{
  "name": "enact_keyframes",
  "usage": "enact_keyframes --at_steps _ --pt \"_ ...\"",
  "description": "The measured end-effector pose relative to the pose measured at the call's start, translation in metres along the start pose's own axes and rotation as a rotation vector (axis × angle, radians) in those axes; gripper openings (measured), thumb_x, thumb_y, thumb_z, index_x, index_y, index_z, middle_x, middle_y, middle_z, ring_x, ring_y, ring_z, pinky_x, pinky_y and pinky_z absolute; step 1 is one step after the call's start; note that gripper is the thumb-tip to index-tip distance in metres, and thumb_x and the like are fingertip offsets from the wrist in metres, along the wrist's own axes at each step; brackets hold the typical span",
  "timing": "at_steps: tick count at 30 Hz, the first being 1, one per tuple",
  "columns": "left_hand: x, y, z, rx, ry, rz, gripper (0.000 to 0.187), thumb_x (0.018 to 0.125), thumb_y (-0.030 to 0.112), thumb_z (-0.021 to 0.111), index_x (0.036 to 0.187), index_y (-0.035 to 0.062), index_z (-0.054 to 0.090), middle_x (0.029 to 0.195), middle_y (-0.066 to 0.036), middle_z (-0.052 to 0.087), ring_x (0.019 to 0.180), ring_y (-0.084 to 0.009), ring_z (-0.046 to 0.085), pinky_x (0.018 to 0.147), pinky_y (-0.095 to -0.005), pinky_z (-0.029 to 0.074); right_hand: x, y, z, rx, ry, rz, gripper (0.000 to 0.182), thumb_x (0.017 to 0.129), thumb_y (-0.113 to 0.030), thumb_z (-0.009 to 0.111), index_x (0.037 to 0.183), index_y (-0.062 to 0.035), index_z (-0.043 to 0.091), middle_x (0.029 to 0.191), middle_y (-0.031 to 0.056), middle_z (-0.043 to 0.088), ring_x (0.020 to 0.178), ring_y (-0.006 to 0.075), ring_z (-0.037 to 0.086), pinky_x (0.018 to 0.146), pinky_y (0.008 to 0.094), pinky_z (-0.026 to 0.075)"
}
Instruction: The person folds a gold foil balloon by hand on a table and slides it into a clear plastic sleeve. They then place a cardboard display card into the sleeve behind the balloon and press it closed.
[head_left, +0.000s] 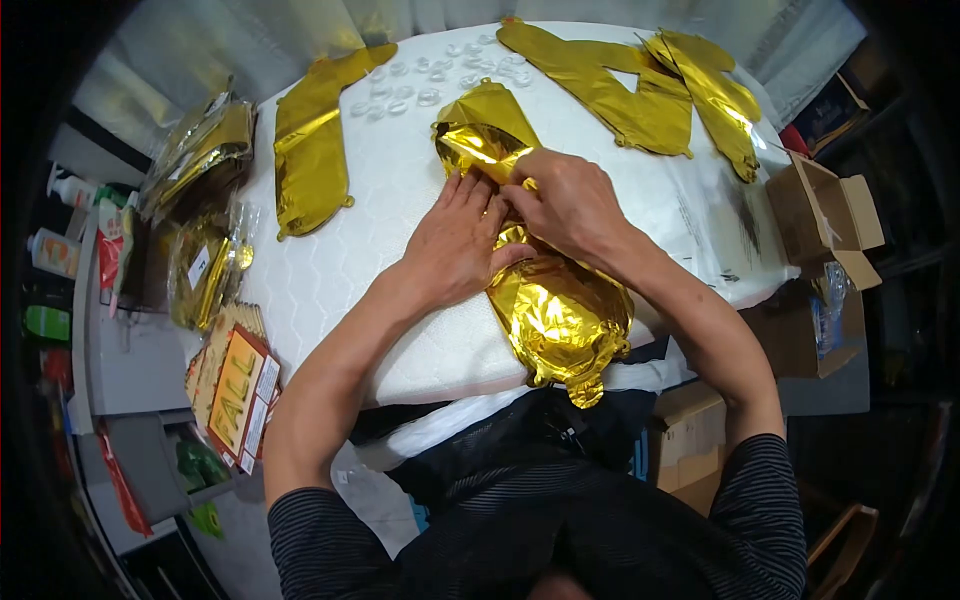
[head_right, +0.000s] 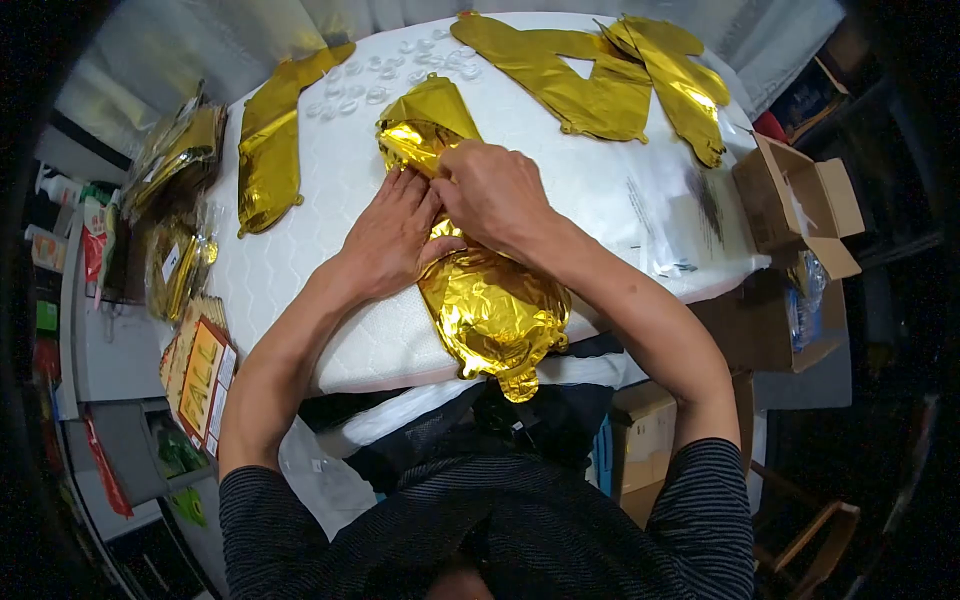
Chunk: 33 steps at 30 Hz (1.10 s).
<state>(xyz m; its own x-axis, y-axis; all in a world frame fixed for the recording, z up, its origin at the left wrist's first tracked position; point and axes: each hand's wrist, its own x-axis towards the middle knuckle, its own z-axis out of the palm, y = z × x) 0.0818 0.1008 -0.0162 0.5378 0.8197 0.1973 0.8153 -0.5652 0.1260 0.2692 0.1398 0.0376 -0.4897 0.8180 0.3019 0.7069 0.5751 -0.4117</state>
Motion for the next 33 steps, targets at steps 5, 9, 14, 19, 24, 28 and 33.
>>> enact_keyframes --at_steps 5,9,14,19,24,28,33 --pt "-0.001 0.001 0.000 0.014 0.012 -0.034 0.085 0.103 0.061 0.042 0.156 -0.0052 0.034 0.163 -0.030 0.029 0.155 -0.0421 0.020 0.128 -0.0490 0.014 -0.002 0.015 -0.011 0.200 0.176 0.100 0.022 0.095 -0.018 0.067 0.105 0.0009 0.071 0.094 0.0179 0.074 0.078 0.0232 0.072 0.071 0.0358 0.057" --pt "-0.001 0.000 0.002 0.014 0.015 -0.023 0.086 0.103 0.062 0.042 0.156 -0.0052 0.034 0.163 -0.030 0.028 0.155 -0.0429 0.021 0.128 -0.0491 0.014 -0.011 0.022 -0.001 0.377 0.147 0.067 0.028 0.101 -0.016 0.060 0.124 0.0005 0.063 0.114 0.0134 0.069 0.088 0.0198 0.068 0.076 0.0316 0.054" --pt "0.001 -0.001 -0.002 0.008 0.005 0.003 0.085 0.103 0.062 0.042 0.154 -0.0061 0.036 0.159 -0.030 0.034 0.154 -0.0434 0.022 0.128 -0.0504 0.015 -0.012 0.018 0.005 0.377 -0.162 0.012 0.032 0.104 -0.016 0.057 0.131 0.0002 0.060 0.100 0.0153 0.070 0.080 0.0187 0.063 0.074 0.0347 0.052" --pt "-0.001 -0.001 0.003 0.024 0.046 0.001 0.085 0.103 0.063 0.042 0.155 -0.0046 0.036 0.160 -0.029 0.033 0.154 -0.0431 0.022 0.128 -0.0506 0.014 -0.012 0.021 0.013 0.523 0.005 0.063 0.025 0.103 -0.017 0.061 0.120 0.0012 0.065 0.108 0.0143 0.073 0.088 0.0155 0.065 0.080 0.0307 0.053" --pt "-0.002 0.000 0.003 0.028 0.026 -0.017 0.087 0.102 0.065 0.039 0.157 -0.0028 0.034 0.163 -0.028 0.029 0.155 -0.0412 0.020 0.128 -0.0494 0.014 -0.002 0.035 -0.004 0.480 0.276 0.288 0.028 0.100 -0.024 0.068 0.103 0.0030 0.068 0.097 0.0039 0.071 0.086 0.0077 0.062 0.074 0.0252 0.051" --pt "-0.003 0.000 0.004 0.024 0.034 -0.023 0.089 0.102 0.067 0.038 0.157 -0.0019 0.034 0.164 -0.028 0.027 0.156 -0.0403 0.018 0.128 -0.0488 0.013 0.004 0.037 -0.012 0.514 0.273 0.328 0.028 0.099 -0.025 0.069 0.101 0.0023 0.069 0.087 0.0008 0.068 0.080 0.0065 0.059 0.070 0.0241 0.048" --pt "-0.001 0.000 0.005 0.030 0.021 -0.022 0.089 0.102 0.067 0.039 0.156 -0.0044 0.035 0.163 -0.029 0.030 0.155 -0.0410 0.020 0.128 -0.0487 0.014 0.006 0.022 -0.001 0.506 0.085 0.173 0.028 0.096 -0.025 0.070 0.098 0.0033 0.069 0.076 0.0015 0.064 0.068 0.0070 0.054 0.060 0.0262 0.045"
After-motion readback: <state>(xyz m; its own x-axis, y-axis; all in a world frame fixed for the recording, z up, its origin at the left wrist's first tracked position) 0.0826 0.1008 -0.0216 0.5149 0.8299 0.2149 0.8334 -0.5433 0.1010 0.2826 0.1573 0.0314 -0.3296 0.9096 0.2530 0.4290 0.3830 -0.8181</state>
